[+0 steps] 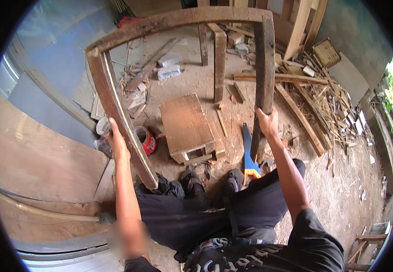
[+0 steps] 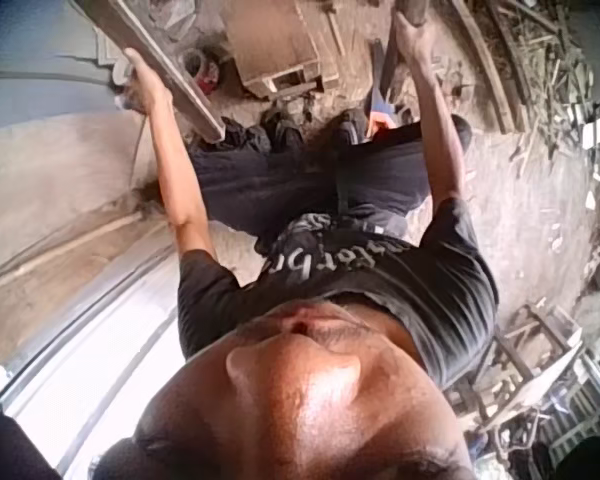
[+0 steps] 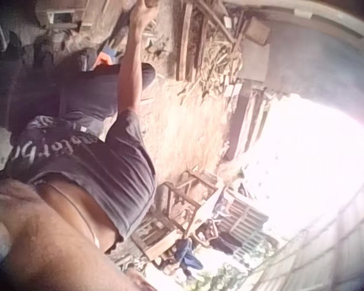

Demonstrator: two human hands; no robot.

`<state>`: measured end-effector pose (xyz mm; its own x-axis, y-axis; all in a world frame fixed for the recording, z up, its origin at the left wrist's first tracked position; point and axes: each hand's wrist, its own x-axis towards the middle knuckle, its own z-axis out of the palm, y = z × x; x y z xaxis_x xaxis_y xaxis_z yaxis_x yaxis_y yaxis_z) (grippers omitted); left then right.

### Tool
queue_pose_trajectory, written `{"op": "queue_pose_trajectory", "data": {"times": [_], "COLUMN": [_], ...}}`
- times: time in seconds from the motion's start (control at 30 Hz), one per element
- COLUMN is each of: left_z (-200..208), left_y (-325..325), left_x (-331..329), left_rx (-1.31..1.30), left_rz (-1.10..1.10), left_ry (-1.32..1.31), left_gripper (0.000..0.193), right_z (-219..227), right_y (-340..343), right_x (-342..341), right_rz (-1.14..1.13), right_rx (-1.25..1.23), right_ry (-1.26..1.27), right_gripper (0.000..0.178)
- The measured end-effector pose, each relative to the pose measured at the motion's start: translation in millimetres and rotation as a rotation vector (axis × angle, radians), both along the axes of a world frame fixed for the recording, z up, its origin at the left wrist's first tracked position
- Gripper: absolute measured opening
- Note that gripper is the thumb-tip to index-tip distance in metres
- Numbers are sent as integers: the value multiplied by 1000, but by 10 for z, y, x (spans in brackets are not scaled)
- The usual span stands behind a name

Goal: The person sits on the floor and repeatedly hammers nails into a wooden frame using a hammer. They adjust the frame's position and continue nailing at different points to secure the structure.

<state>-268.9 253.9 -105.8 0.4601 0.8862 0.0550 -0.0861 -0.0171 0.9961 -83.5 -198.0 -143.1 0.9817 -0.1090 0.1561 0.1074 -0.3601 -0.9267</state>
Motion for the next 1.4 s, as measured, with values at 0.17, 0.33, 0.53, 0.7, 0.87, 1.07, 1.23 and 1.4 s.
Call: {"op": "queue_pose_trajectory", "data": {"times": [0.17,0.33,0.53,0.7,0.87,1.07,1.23,1.4], "left_z": [-59,-185,-220,-102,-92,-256,-726,-1105], "left_y": [190,88,223,88,127,327,433,217], "left_x": [-137,-110,-171,-212,-194,-257,-184,-310], "left_rx": [3,25,79,131,288,371,670,665], "left_rz": [-88,-66,30,19,134,20,162,217], "left_ry": [-3,-117,-192,-156,-184,-158,-154,-285], "left_gripper": [107,96,86,80,82,78,83,108], "right_z": [303,279,380,485,541,290,3,-428], "right_y": [-20,-194,-170,-261,-159,-233,-171,-92], "right_x": [-314,-334,-407,-308,-378,-173,-106,-256], "right_rz": [195,123,144,145,140,218,278,219], "right_rx": [114,29,71,28,-4,-43,-72,-215], "right_ry": [-101,-132,-202,-224,-297,-293,-333,-185], "right_gripper": [45,42,44,42,36,34,30,37]}}
